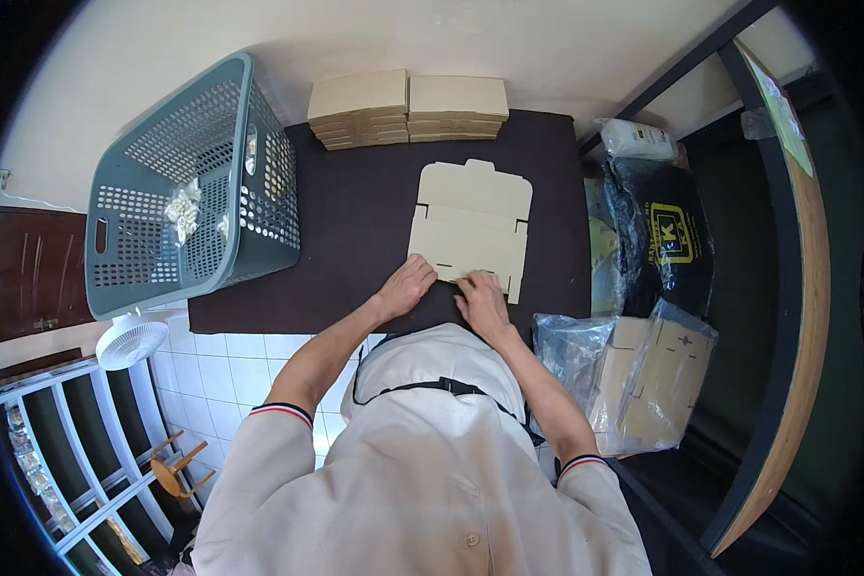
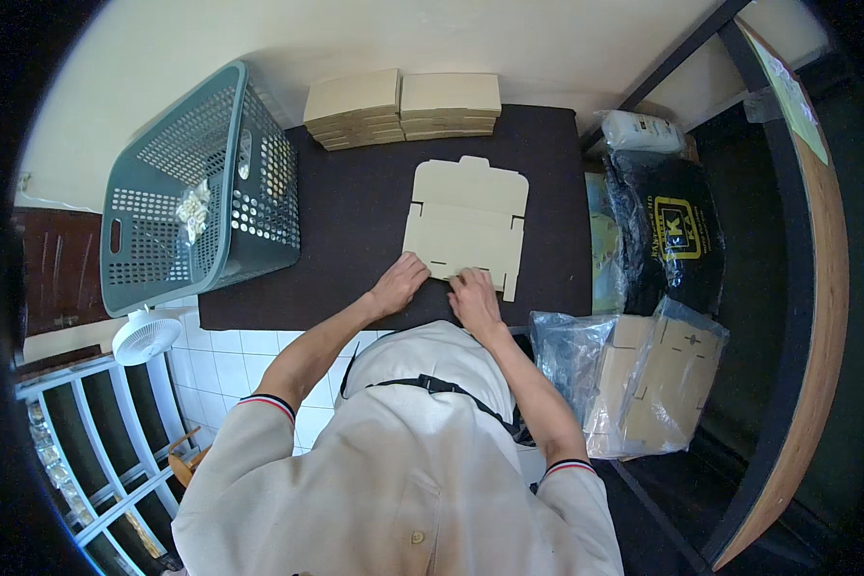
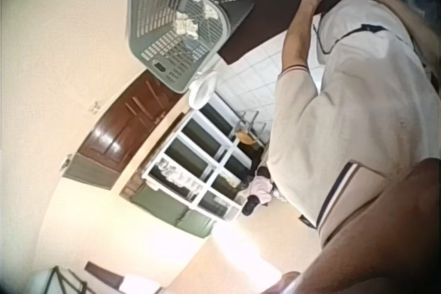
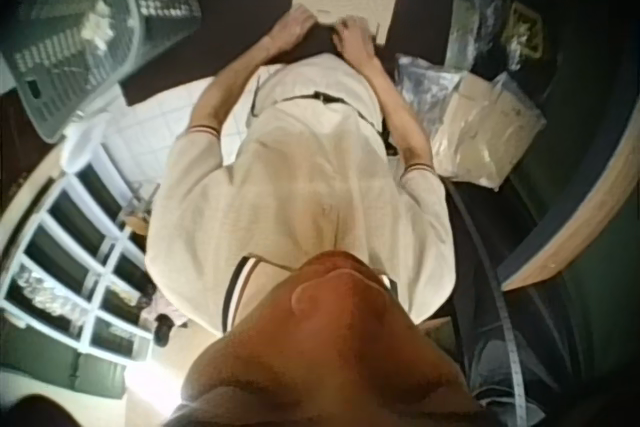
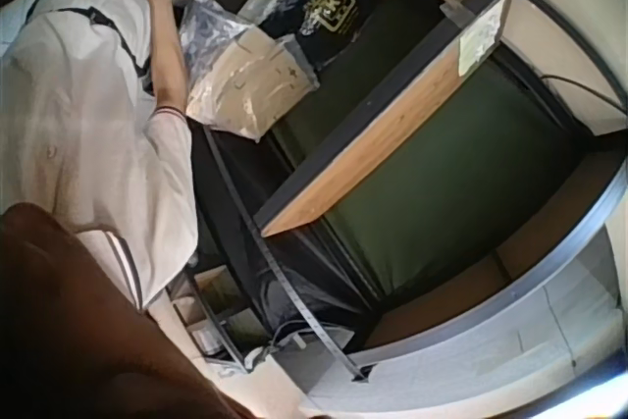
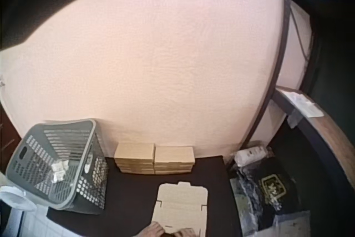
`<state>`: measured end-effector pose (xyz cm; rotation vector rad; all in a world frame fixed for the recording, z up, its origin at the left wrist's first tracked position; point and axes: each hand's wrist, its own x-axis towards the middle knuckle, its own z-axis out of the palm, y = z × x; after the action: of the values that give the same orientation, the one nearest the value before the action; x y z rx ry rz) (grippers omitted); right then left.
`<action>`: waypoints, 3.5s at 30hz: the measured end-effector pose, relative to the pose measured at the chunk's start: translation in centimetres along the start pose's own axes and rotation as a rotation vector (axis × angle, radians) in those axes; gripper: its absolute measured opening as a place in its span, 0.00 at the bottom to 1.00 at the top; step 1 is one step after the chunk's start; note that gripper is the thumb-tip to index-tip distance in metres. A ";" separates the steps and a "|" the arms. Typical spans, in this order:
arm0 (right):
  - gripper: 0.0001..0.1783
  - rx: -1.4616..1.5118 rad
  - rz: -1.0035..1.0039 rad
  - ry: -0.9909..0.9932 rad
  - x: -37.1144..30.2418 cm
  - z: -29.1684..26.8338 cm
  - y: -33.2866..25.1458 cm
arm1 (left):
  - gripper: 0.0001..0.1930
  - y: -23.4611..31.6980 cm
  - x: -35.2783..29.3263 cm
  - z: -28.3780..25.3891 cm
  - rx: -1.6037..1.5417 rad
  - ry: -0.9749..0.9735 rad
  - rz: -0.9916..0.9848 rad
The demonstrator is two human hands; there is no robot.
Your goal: Assembling cardboard boxes and filling them with packaged food bags from a bin.
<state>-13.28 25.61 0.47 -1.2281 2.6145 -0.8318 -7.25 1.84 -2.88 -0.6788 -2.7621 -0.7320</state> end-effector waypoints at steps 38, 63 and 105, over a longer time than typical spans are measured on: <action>0.35 -0.049 0.783 -0.150 7.3 -0.6 0.2 | 0.07 0.3 2.0 0.8 -0.007 0.044 -0.684; 0.11 0.348 0.715 -0.140 2.8 -3.9 8.7 | 0.39 5.2 3.1 3.1 0.180 -0.473 -0.281; 0.15 -0.112 0.217 0.085 -4.5 -1.5 3.2 | 0.14 6.6 5.7 5.8 0.064 -0.125 -0.010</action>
<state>-13.00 31.26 -0.46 -0.9277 2.8325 -0.7218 -9.44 12.07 -3.34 -0.7216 -2.8903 -0.6201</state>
